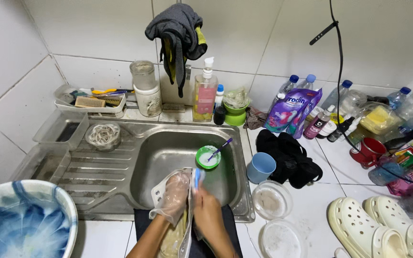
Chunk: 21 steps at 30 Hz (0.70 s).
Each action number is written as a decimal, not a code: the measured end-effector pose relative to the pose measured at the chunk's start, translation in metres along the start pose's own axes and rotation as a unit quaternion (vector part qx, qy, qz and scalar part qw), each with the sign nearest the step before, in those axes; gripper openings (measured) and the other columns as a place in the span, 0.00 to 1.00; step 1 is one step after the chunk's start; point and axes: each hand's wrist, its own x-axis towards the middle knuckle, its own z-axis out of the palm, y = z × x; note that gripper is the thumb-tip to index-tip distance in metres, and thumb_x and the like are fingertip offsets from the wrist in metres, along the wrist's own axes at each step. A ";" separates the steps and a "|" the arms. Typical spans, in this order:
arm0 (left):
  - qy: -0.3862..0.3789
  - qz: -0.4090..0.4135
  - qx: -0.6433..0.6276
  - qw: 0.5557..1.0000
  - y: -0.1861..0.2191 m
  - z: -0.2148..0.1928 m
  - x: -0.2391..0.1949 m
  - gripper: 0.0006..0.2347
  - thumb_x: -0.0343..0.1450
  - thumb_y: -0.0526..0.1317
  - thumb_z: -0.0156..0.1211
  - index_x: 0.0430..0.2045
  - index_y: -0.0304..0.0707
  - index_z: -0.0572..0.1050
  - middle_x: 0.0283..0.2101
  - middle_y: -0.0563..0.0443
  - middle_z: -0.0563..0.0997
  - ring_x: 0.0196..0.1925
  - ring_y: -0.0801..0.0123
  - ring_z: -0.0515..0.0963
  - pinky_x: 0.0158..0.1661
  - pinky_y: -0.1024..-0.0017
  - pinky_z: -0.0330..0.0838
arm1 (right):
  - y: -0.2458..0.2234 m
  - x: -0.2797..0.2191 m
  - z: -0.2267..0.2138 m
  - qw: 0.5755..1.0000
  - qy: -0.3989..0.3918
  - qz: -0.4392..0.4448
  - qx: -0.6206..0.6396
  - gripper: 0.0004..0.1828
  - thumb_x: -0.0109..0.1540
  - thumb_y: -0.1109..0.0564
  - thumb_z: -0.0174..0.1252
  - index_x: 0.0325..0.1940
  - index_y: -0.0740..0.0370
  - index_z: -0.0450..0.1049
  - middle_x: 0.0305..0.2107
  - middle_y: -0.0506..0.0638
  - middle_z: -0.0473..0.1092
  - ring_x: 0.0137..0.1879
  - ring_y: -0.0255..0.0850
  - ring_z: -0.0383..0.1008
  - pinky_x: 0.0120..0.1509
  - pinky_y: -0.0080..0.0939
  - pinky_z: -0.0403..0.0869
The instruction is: The person cleans a beige high-top sneaker in a sink. They pour water into the shoe, scrub the interior and exterior with a blue brush, and rinse it repeatedly.
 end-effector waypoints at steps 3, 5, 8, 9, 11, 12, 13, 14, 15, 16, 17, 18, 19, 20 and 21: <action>-0.033 0.012 0.045 0.998 -0.007 -0.006 0.005 0.12 0.74 0.38 0.55 0.17 0.41 0.72 0.23 0.53 0.72 0.27 0.71 0.71 0.29 0.70 0.68 | -0.010 -0.009 -0.008 1.000 0.015 -0.016 0.013 0.25 0.66 0.51 0.44 0.68 0.53 0.66 0.32 0.63 0.78 0.35 0.63 0.77 0.38 0.58 0.68; -0.032 0.091 0.268 0.959 -0.028 -0.024 0.024 0.11 0.73 0.37 0.46 0.39 0.37 0.79 0.46 0.47 0.83 0.52 0.67 0.81 0.57 0.72 0.71 | -0.010 -0.036 -0.003 0.985 -0.111 0.007 -0.135 0.36 0.69 0.43 0.36 0.80 0.43 0.35 0.22 0.60 0.71 0.28 0.55 0.75 0.32 0.60 0.67; 0.066 0.029 0.141 0.987 -0.050 -0.031 0.022 0.10 0.74 0.38 0.49 0.24 0.39 0.76 0.30 0.49 0.80 0.31 0.67 0.80 0.37 0.70 0.77 | 0.000 -0.070 0.023 0.959 -0.086 0.094 -0.253 0.34 0.67 0.28 0.38 0.77 0.17 0.39 0.19 0.44 0.69 0.23 0.42 0.71 0.27 0.48 0.67; 0.066 0.028 0.142 0.987 -0.011 -0.015 0.006 0.10 0.74 0.38 0.49 0.24 0.39 0.76 0.30 0.49 0.80 0.31 0.67 0.80 0.37 0.70 0.77 | -0.002 -0.055 0.015 0.959 -0.086 0.094 -0.252 0.34 0.67 0.28 0.38 0.77 0.17 0.39 0.19 0.44 0.69 0.23 0.42 0.71 0.27 0.48 0.67; 0.051 -0.151 0.205 0.966 0.065 0.015 -0.028 0.16 0.76 0.39 0.43 0.34 0.37 0.84 0.37 0.45 0.84 0.41 0.63 0.83 0.47 0.69 0.76 | -0.005 -0.027 -0.001 0.993 -0.046 0.009 -0.108 0.30 0.68 0.43 0.37 0.76 0.41 0.51 0.29 0.61 0.76 0.38 0.64 0.76 0.39 0.67 0.68; 0.052 -0.154 0.204 0.965 0.058 0.015 -0.029 0.16 0.76 0.39 0.43 0.34 0.37 0.84 0.37 0.45 0.84 0.41 0.63 0.83 0.47 0.69 0.76 | -0.011 -0.028 -0.005 0.993 -0.048 0.011 -0.109 0.30 0.68 0.43 0.37 0.76 0.41 0.51 0.29 0.61 0.76 0.38 0.64 0.76 0.39 0.67 0.68; 0.066 -0.142 0.137 0.978 0.053 0.014 -0.026 0.13 0.74 0.39 0.46 0.30 0.35 0.81 0.32 0.45 0.82 0.36 0.62 0.81 0.41 0.67 0.74 | -0.018 -0.024 -0.008 0.992 -0.050 0.002 -0.117 0.30 0.69 0.43 0.36 0.76 0.45 0.51 0.28 0.63 0.75 0.37 0.65 0.76 0.39 0.69 0.68; 0.079 -0.130 0.069 0.986 0.049 0.013 -0.023 0.12 0.73 0.39 0.48 0.27 0.34 0.79 0.27 0.44 0.80 0.31 0.61 0.79 0.36 0.65 0.72 | -0.027 -0.021 -0.011 0.991 -0.052 -0.007 -0.124 0.30 0.69 0.44 0.35 0.76 0.49 0.50 0.27 0.65 0.74 0.36 0.67 0.75 0.38 0.71 0.68; 0.079 -0.129 0.069 0.986 0.023 0.003 -0.010 0.12 0.73 0.39 0.48 0.27 0.34 0.79 0.27 0.44 0.80 0.31 0.61 0.79 0.36 0.65 0.72 | -0.020 -0.035 0.000 0.991 -0.051 -0.008 -0.124 0.30 0.69 0.44 0.35 0.76 0.49 0.50 0.27 0.65 0.74 0.36 0.67 0.75 0.38 0.71 0.68; 0.085 -0.100 0.147 0.980 -0.003 -0.009 0.004 0.08 0.72 0.35 0.52 0.30 0.35 0.80 0.30 0.47 0.81 0.32 0.65 0.81 0.36 0.71 0.76 | -0.014 -0.050 0.011 0.974 -0.112 0.065 -0.185 0.32 0.69 0.39 0.41 0.77 0.32 0.41 0.23 0.54 0.70 0.30 0.51 0.71 0.35 0.57 0.67; 0.092 -0.070 0.222 0.968 -0.029 -0.019 0.020 0.06 0.72 0.32 0.56 0.33 0.36 0.81 0.33 0.51 0.82 0.32 0.69 0.82 0.36 0.77 0.80 | -0.007 -0.062 0.022 0.944 -0.173 0.136 -0.245 0.39 0.69 0.34 0.46 0.78 0.16 0.32 0.20 0.44 0.65 0.24 0.36 0.67 0.32 0.43 0.66; 0.094 -0.068 0.220 0.969 -0.017 -0.016 0.016 0.06 0.72 0.32 0.56 0.33 0.36 0.81 0.33 0.51 0.82 0.32 0.69 0.82 0.36 0.77 0.80 | 0.000 -0.052 0.021 0.944 -0.172 0.133 -0.247 0.39 0.69 0.34 0.46 0.78 0.16 0.32 0.20 0.44 0.65 0.24 0.36 0.67 0.32 0.43 0.66; 0.082 -0.117 0.253 0.957 -0.007 -0.014 0.007 0.14 0.72 0.45 0.48 0.44 0.41 0.78 0.47 0.47 0.78 0.48 0.63 0.78 0.50 0.69 0.72 | 0.008 -0.047 0.022 0.965 -0.117 0.073 -0.223 0.34 0.68 0.36 0.40 0.78 0.23 0.39 0.19 0.51 0.67 0.23 0.45 0.70 0.30 0.51 0.67; 0.069 -0.166 0.284 0.942 0.003 -0.012 -0.002 0.24 0.73 0.58 0.40 0.54 0.45 0.76 0.61 0.43 0.74 0.63 0.57 0.74 0.63 0.62 0.64 | 0.016 -0.043 0.022 0.978 -0.061 0.013 -0.197 0.32 0.67 0.37 0.34 0.78 0.30 0.46 0.19 0.58 0.70 0.22 0.55 0.72 0.27 0.58 0.68; 0.069 -0.173 0.285 0.940 0.014 -0.004 -0.014 0.24 0.73 0.58 0.40 0.54 0.45 0.76 0.61 0.43 0.74 0.63 0.57 0.74 0.63 0.62 0.64 | 0.001 -0.027 0.006 0.978 -0.066 0.017 -0.197 0.32 0.67 0.37 0.34 0.78 0.30 0.46 0.19 0.58 0.70 0.22 0.55 0.72 0.27 0.58 0.68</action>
